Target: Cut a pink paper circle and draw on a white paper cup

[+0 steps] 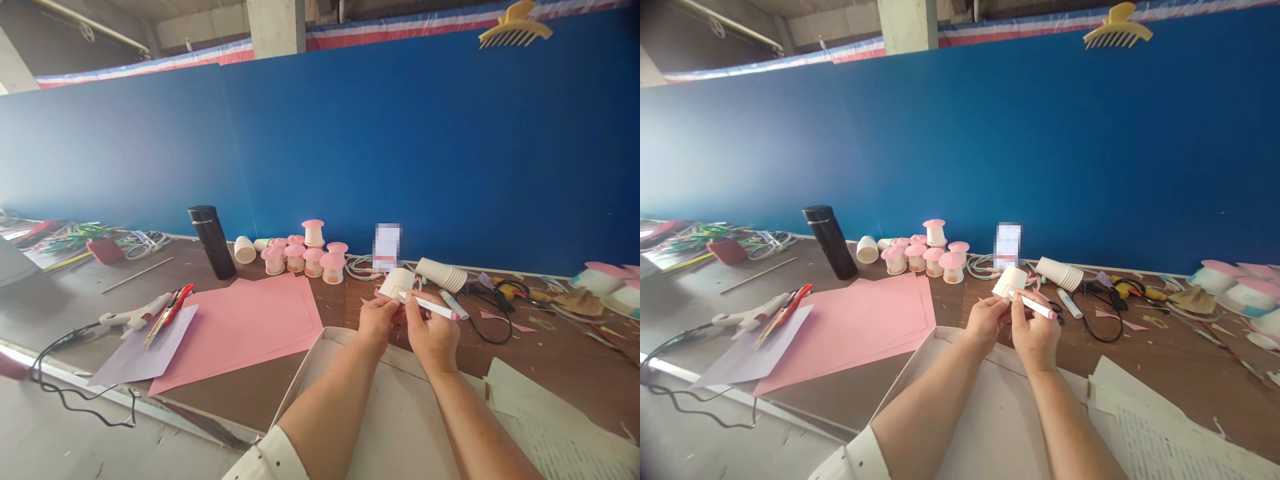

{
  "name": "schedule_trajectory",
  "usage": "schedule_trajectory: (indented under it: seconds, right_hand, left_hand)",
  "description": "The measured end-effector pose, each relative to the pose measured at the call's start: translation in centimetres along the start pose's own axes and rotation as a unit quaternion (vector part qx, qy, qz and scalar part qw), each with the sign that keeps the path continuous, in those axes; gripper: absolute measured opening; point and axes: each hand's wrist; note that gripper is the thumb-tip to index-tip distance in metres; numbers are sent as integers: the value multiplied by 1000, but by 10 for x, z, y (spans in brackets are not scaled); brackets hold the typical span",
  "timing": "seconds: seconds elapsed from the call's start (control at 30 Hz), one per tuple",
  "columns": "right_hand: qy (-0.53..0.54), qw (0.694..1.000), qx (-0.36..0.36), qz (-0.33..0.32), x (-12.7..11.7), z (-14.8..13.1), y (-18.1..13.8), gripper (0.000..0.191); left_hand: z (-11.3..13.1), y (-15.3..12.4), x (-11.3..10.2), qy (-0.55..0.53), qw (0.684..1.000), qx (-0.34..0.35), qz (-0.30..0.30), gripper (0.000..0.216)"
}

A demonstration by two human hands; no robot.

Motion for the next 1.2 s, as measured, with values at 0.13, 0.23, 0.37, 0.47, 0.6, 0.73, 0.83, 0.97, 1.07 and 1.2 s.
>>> schedule_trajectory:
  seconds: [0.13,0.23,0.37,0.47,0.6,0.73,0.83,0.97,1.07,1.2]
  right_hand:
    - [7,1000,-1,-3,1,0,0,32]
    - [3,1000,-3,-6,1,0,0,31]
    - [2,1000,3,-15,2,1,0,32]
    - [-1,1000,3,-12,2,2,0,31]
    - [-2,1000,6,-10,2,3,0,31]
    - [-6,1000,5,-7,2,4,0,31]
    - [-10,1000,5,-1,3,5,0,31]
    - [-12,1000,9,2,2,5,0,30]
    - [-11,1000,14,0,2,5,0,30]
    - [-8,1000,15,-2,2,5,0,30]
  left_hand:
    - [-2,2,-3,9,1000,4,-6,33]
    - [-3,3,-4,8,1000,4,-6,35]
    - [-3,3,-4,14,1000,2,1,35]
    - [-2,2,-3,15,1000,1,0,36]
    - [-2,2,-2,9,1000,4,-7,35]
    - [-1,2,-2,9,1000,3,-4,35]
    - [-1,2,-3,9,1000,5,-6,36]
    - [-1,2,-2,0,1000,5,-7,37]
    - [-1,2,-2,-7,1000,3,-8,37]
    - [-1,2,-1,-10,1000,3,-8,39]
Point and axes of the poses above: each hand's wrist, its own y-axis towards the middle knuckle, its own x-axis out of the palm, z = x × y, and after that the axes turned 11 degrees about -z, right-handed
